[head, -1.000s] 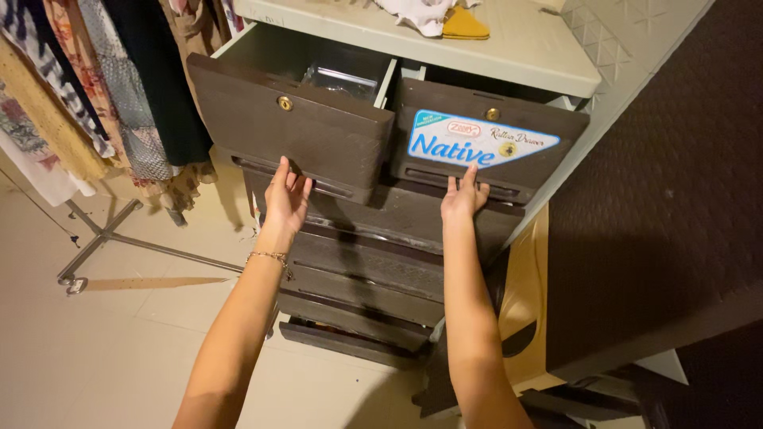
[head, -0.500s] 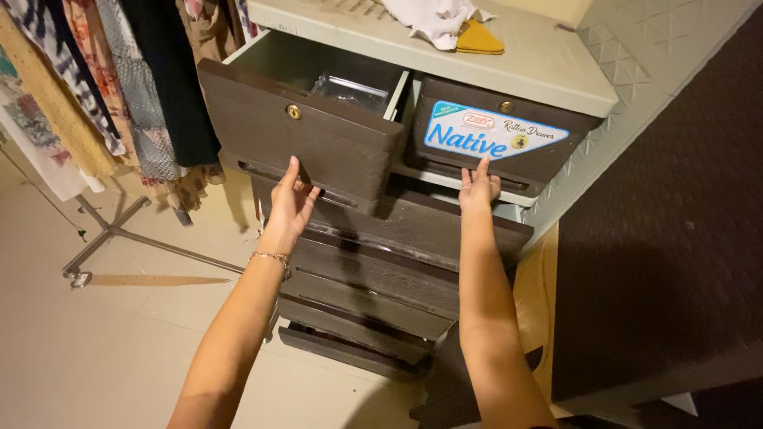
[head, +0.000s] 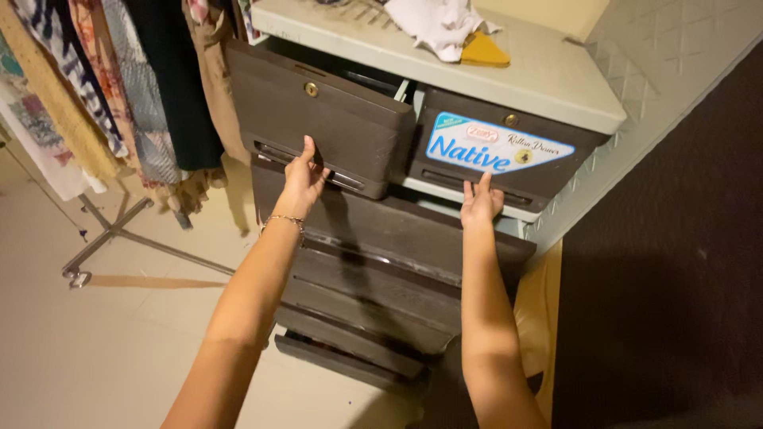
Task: The person opens and closes multiple drawers in a rattan dresser and a wardrobe, revealing folded clothes inside. They repeatedly open and close the same drawers and wardrobe doors without rearranging or removing items.
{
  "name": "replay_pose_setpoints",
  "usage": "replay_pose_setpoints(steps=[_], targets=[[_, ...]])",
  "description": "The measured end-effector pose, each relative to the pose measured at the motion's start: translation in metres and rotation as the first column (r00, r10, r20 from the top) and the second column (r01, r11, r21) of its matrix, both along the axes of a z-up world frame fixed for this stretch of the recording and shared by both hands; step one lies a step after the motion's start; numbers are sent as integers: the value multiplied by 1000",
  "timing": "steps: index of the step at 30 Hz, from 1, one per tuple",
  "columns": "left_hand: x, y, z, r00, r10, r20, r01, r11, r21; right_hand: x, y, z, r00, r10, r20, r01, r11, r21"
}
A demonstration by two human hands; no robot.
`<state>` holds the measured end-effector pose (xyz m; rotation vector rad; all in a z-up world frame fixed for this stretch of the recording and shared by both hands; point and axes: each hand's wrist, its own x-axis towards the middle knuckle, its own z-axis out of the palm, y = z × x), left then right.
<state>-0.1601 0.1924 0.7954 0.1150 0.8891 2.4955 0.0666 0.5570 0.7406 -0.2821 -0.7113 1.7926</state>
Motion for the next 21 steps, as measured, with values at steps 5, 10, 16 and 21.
replay_pose_setpoints(steps=[5,10,16,21], targets=[[-27,47,-1,999,-17,35,13,994,108,-1,2,-11,998,-49,27,51,998,-40],[-58,96,-5,995,71,76,-74,997,32,-1,0,-9,999,-40,33,40,999,-10],[-63,106,-6,992,118,51,-116,992,-47,0,2,-16,999,-32,9,32,999,-11],[-49,94,2,988,111,111,-103,992,-78,5,6,-14,997,12,81,-7,998,-61]])
